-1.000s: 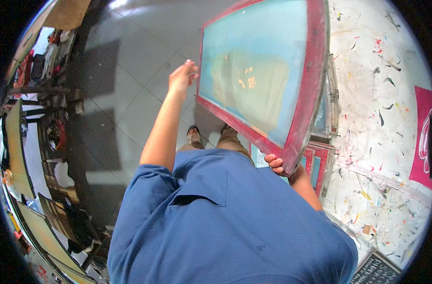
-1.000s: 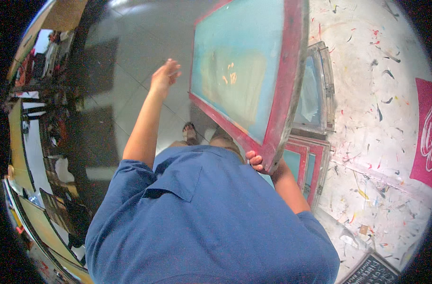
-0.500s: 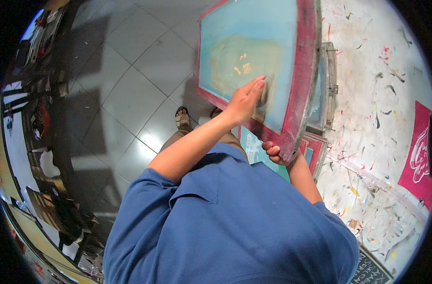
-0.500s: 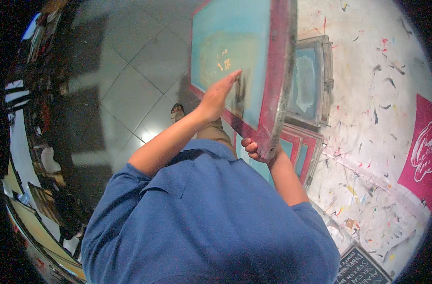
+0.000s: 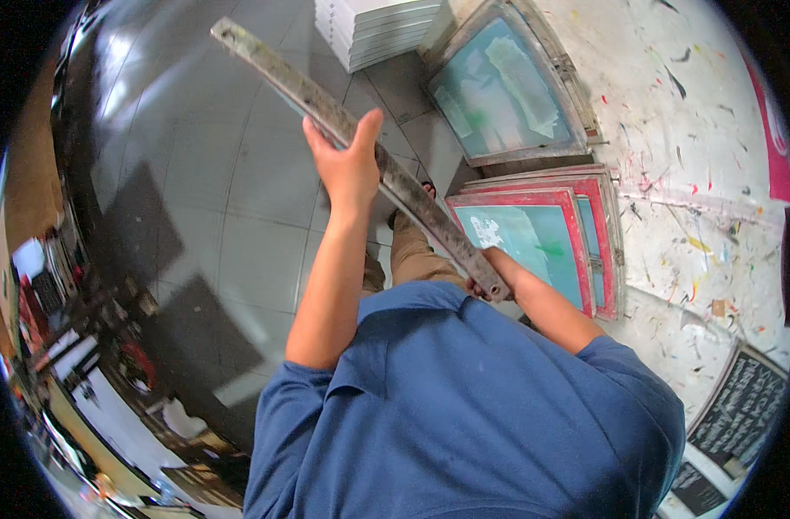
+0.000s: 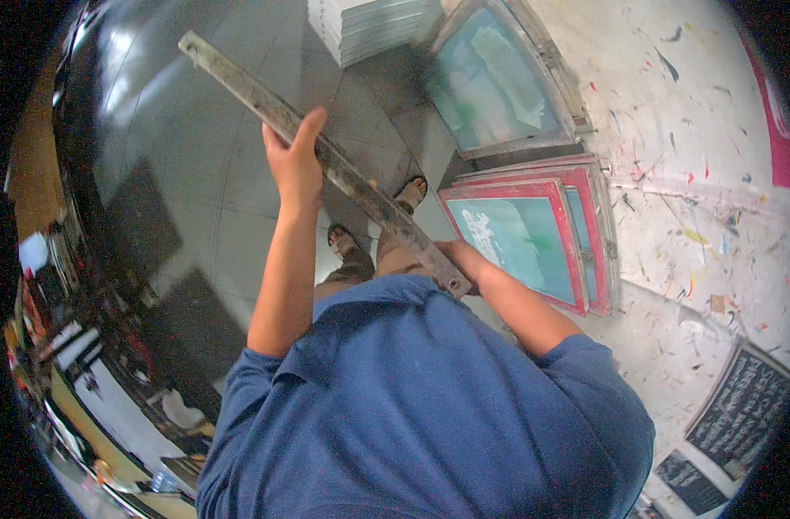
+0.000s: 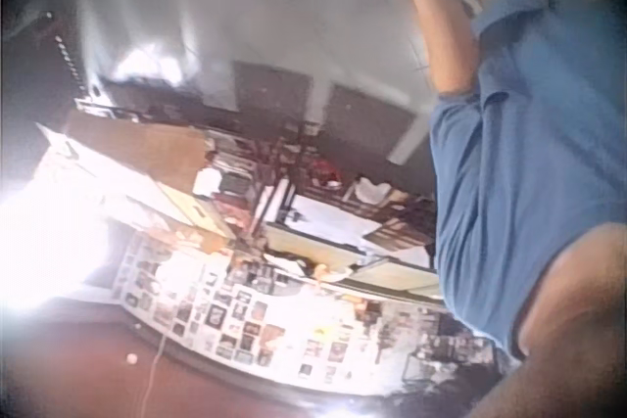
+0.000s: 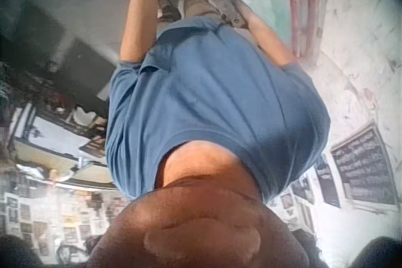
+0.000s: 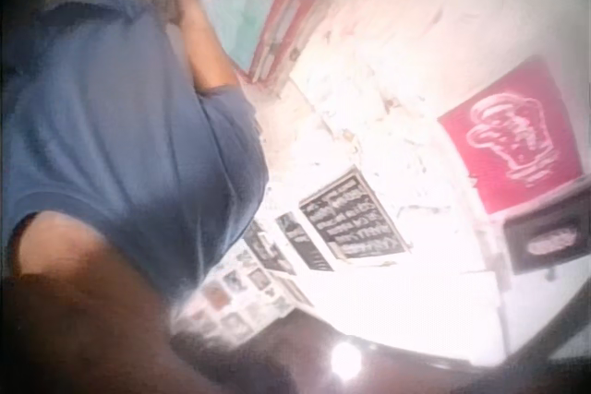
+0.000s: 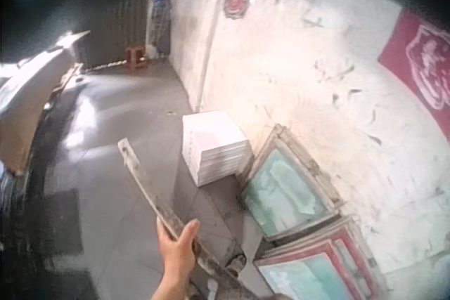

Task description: The person stacks a screen printing frame, unfolds a printed sheet on a table, and then retrieves a squeegee. They pour pink ink onto the squeegee and spread it evenly across the blade in preparation for printing.

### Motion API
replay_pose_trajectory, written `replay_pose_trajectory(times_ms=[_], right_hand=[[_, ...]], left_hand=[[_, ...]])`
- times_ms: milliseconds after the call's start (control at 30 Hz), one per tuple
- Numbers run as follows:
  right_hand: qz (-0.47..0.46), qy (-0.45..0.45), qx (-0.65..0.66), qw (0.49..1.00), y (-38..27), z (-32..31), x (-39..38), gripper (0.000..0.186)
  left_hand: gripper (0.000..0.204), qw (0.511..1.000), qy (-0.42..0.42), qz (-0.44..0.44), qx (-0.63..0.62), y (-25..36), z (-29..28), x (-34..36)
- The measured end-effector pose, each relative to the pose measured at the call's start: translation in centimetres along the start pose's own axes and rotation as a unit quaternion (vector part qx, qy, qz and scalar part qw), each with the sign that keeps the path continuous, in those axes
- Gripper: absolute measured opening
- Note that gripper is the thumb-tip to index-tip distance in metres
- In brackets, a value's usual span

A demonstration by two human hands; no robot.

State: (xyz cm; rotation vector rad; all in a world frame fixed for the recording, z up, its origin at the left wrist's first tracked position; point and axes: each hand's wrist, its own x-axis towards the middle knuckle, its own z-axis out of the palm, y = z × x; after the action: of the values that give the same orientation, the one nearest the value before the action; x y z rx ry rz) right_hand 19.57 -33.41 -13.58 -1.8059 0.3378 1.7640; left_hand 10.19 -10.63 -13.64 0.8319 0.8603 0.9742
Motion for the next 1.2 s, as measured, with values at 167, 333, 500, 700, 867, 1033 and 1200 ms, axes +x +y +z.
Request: replay_pose_trajectory(times_ms=[167, 333, 500, 700, 867, 1033, 1200], right_hand=[[-0.102, -0.01, -0.114, 0.988, 3.4, -4.4, 3.7, 0.025], [-0.167, 0.061, -0.255, 0.95, 5.6, -8.2, 7.0, 0.027], [-0.128, 0.122, -0.202, 0.963, 4.1, -13.1, 7.7, 0.03], [-0.179, 0.124, -0.049, 0.975, 2.0, -20.6, 11.4, 0.038], [-0.124, 0.098, 0.072, 0.985, -4.5, -23.9, 8.3, 0.04], [-0.115, 0.085, 0.143, 0.979, -5.5, -27.1, 10.9, 0.028], [-0.112, 0.08, 0.094, 0.986, -8.3, -28.1, 9.6, 0.023]], left_hand=[[0.065, 0.991, -0.058, -0.071, 0.096, -3.2, 2.8, 1.5], [0.057, 0.977, -0.107, -0.166, 0.079, -4.9, 7.3, 2.6], [0.057, 0.977, -0.091, -0.181, 0.061, -7.8, 12.6, 2.7], [0.053, 0.977, -0.106, -0.181, 0.047, -12.7, 19.5, 5.6], [0.045, 0.977, -0.105, -0.183, 0.037, -16.0, 24.1, 7.7], [0.033, 0.978, -0.1, -0.175, 0.055, -18.4, 26.3, 9.7], [0.034, 0.969, -0.117, -0.208, 0.06, -21.3, 27.1, 12.1]])
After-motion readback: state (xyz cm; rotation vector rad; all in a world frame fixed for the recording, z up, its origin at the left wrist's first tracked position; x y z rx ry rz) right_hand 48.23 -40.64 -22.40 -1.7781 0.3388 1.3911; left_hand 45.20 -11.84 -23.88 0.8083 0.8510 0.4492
